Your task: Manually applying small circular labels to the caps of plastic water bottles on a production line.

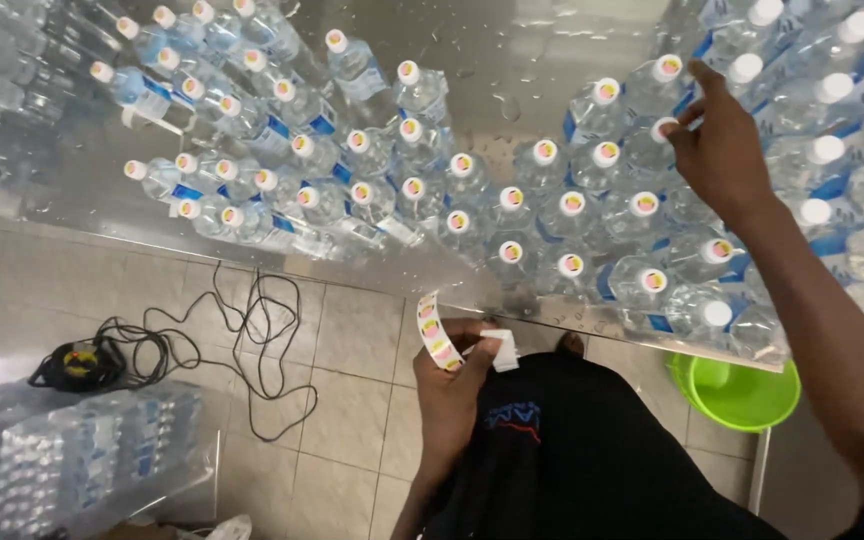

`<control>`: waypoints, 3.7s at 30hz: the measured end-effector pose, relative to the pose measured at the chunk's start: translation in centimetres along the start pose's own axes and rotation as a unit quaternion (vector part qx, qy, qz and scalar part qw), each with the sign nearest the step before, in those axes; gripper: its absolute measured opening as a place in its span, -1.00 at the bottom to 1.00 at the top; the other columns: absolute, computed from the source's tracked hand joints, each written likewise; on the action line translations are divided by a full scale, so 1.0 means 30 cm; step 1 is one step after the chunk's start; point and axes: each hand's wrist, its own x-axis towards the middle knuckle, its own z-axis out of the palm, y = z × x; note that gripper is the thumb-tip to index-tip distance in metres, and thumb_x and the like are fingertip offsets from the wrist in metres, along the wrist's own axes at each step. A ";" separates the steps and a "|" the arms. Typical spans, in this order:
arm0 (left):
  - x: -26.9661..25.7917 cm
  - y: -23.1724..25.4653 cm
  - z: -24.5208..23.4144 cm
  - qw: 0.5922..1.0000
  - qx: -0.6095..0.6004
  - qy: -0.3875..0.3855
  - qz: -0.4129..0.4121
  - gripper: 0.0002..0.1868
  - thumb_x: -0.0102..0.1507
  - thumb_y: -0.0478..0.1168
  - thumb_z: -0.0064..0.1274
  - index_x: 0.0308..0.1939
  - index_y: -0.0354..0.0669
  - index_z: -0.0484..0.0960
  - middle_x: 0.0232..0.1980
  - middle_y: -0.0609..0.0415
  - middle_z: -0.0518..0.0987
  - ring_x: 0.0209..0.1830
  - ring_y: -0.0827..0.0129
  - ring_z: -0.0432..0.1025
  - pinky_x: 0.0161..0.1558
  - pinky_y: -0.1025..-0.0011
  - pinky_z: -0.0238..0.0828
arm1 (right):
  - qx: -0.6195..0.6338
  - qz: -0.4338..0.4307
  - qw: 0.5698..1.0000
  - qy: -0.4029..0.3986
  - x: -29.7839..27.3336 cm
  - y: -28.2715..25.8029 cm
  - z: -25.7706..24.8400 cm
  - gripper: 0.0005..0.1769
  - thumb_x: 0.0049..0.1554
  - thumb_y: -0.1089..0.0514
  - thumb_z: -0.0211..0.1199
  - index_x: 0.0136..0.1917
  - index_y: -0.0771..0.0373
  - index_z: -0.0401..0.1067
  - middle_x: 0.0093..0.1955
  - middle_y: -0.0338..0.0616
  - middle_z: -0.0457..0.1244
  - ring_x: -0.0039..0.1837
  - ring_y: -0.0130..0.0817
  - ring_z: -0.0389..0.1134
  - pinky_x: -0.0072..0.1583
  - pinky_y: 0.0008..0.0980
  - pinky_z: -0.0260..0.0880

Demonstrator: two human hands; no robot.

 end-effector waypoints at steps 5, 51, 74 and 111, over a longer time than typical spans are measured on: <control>-0.027 0.034 0.031 0.994 -0.071 -0.054 0.055 -0.84 0.26 -0.51 0.27 -0.16 -0.21 0.68 -0.10 -0.10 0.79 -0.02 0.18 0.71 0.13 0.31 0.71 | -0.086 -0.132 0.988 0.009 -0.118 -0.223 -0.048 -0.54 0.32 0.64 0.07 0.42 0.62 0.54 0.30 0.48 0.35 0.37 0.34 0.31 0.27 0.20 0.38; 0.040 0.031 -0.306 0.979 -0.174 -0.041 0.094 -0.45 0.56 0.05 -0.18 0.38 -0.40 0.47 0.11 -0.32 0.70 -0.05 0.08 0.64 -0.09 0.29 0.63 | 0.021 -0.140 0.777 -0.613 0.056 -1.180 0.311 -0.45 0.28 -0.25 0.06 0.48 -0.26 0.52 0.27 -0.47 0.60 0.23 -0.46 0.65 0.20 -0.33 0.57; -0.408 0.278 -0.172 0.979 -0.007 0.025 0.202 -0.86 0.50 -0.23 -0.01 -0.05 -0.21 0.60 -0.34 -0.01 0.68 -0.37 0.31 0.67 -0.27 0.35 0.80 | 0.368 -0.192 0.815 -0.403 -0.705 -0.863 -0.123 -0.58 0.32 -0.08 0.32 0.31 0.21 0.52 0.20 -0.11 0.49 0.15 -0.21 0.61 0.17 -0.29 0.65; -0.146 0.044 -0.038 0.937 0.059 -0.344 -0.021 -0.71 0.51 -0.02 0.02 0.08 -0.10 0.70 0.02 0.16 0.71 0.04 0.44 0.57 0.12 0.45 0.47 | 0.303 -0.110 0.862 -0.391 -0.557 -0.626 -0.213 -0.74 0.13 0.14 0.48 0.12 -0.03 0.66 -0.02 -0.25 0.53 -0.02 -0.35 0.60 -0.04 -0.28 0.57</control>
